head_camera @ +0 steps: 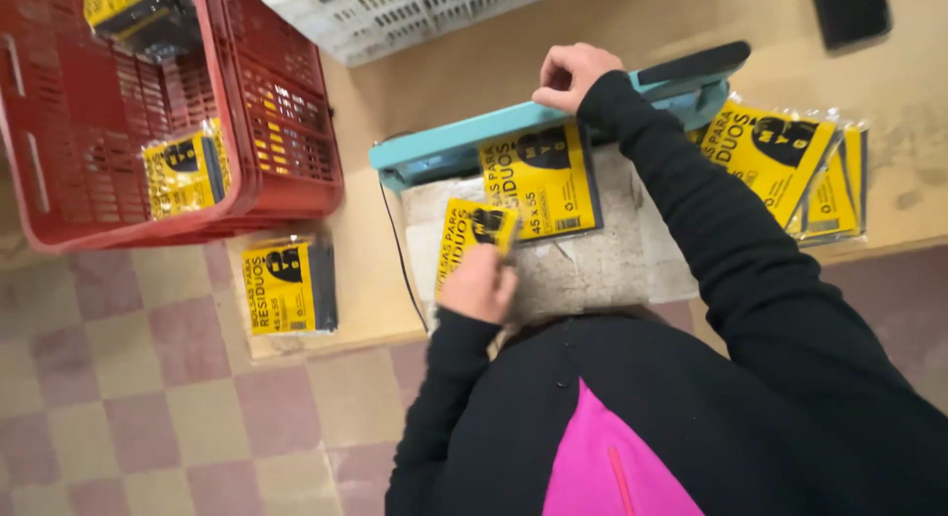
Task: Sealing plastic bags using a manual heat sealer and organizing them into stacks or baskets.
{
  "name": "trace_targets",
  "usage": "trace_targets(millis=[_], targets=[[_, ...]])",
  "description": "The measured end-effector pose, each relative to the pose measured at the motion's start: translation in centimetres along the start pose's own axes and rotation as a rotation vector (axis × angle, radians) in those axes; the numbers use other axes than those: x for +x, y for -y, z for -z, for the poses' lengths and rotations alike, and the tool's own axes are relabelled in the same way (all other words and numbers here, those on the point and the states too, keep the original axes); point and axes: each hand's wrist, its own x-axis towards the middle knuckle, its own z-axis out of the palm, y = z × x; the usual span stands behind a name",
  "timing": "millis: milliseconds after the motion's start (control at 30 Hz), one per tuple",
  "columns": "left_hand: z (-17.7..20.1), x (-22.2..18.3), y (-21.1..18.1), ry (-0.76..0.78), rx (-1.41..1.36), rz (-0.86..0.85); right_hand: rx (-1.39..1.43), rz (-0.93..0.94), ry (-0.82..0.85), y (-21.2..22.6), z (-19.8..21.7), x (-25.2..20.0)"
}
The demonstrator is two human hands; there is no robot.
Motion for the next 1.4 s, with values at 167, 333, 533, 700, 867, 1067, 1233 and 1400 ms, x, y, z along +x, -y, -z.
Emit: trace_targets(millis=[167, 333, 533, 700, 867, 1067, 1233, 1400], targets=[[-3.8, 0.5, 2.9, 0.147, 0.024, -0.058, 1.072, 0.003, 0.072, 0.4, 3.3, -2.7], [-5.4, 1.2, 9.1, -0.164, 0.247, 0.051, 0.247, -0.319, 0.120, 2.2, 0.4, -8.8], [-5.8, 3.7, 8.9, 0.062, -0.059, 0.355, -0.229, -0.389, -0.079, -0.3, -5.3, -11.2], [-7.9, 4.1, 10.5, 0.058, -0.053, 0.211, -0.016, -0.414, -0.219, -8.6, -0.1, -19.7], [-7.3, 4.5, 9.4, 0.006, 0.025, 0.346, -0.234, -0.702, -0.497, -18.2, 7.3, -31.1], [-7.9, 4.1, 9.9, -0.093, 0.059, 0.192, -0.530, -0.527, -0.429, -8.7, 6.2, -26.8], [-6.4, 3.1, 7.5, -0.095, -0.202, 0.149, 0.439, -0.310, 0.050, 0.2, -2.9, -21.3], [-8.4, 2.5, 6.7, -0.290, -0.613, 0.039, 1.190, -0.241, 0.192, 0.7, -6.9, -18.4]])
